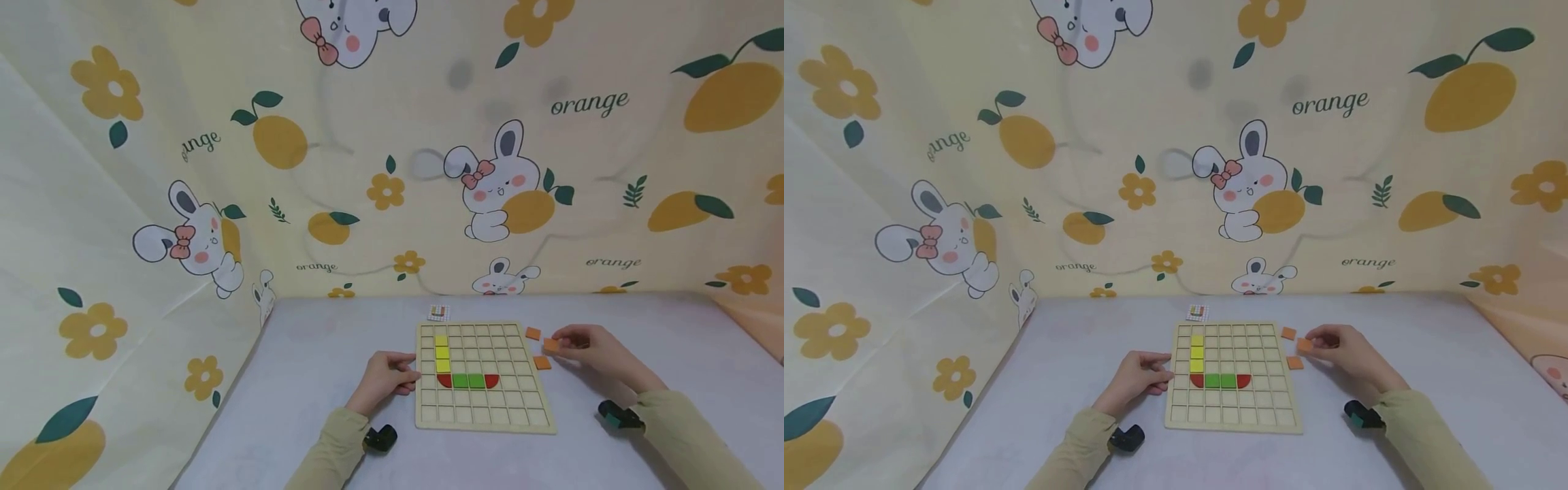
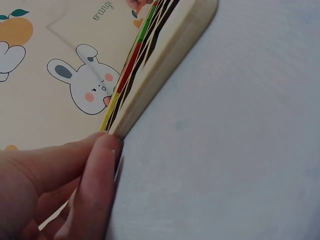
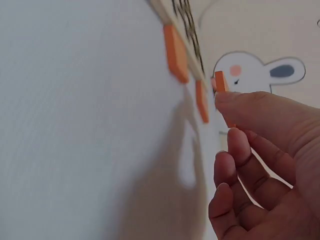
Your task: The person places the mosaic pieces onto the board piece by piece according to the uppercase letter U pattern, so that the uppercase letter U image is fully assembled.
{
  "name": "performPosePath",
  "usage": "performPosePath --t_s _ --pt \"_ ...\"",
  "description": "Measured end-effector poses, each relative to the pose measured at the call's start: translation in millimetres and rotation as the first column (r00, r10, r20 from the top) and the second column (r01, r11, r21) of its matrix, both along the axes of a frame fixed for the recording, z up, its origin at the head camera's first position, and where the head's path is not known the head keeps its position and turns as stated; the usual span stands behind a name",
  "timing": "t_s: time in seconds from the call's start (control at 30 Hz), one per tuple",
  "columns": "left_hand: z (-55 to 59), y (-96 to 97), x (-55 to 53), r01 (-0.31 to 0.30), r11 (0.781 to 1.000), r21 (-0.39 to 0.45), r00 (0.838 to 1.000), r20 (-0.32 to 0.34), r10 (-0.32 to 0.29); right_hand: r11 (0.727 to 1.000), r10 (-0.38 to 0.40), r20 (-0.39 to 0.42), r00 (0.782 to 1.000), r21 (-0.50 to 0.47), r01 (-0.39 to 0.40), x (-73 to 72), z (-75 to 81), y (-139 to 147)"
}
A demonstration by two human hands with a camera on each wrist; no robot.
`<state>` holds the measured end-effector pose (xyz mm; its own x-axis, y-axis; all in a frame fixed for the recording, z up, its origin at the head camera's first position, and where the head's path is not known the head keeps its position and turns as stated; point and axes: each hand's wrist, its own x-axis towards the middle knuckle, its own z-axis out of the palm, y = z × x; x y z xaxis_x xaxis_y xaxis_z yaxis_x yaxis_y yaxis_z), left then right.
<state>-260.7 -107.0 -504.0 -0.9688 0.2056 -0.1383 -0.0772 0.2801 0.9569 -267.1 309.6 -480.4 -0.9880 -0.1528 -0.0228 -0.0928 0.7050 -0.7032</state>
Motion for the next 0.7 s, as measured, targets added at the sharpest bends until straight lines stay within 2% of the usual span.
performPosePath --t_s 0.1,0.3,0.7 --pt "-0.2 -0.6 -0.2 0.004 1.0 -0.001 1.0 0.001 -0.004 1.0 -0.002 0.007 1.0 0.004 0.002 -0.9 6.4 -5" --pt "-1.2 -0.7 -2.0 0.0 1.0 0.024 1.0 0.005 0.0 0.999 0.041 -0.026 0.999 0.0 -0.041 -2.5 16.9 -20" --pt "-1.4 -0.3 -1.7 0.006 1.0 0.017 1.0 0.0 -0.006 0.989 0.127 -0.019 0.992 -0.079 -0.129 -1.3 16.4 -51"
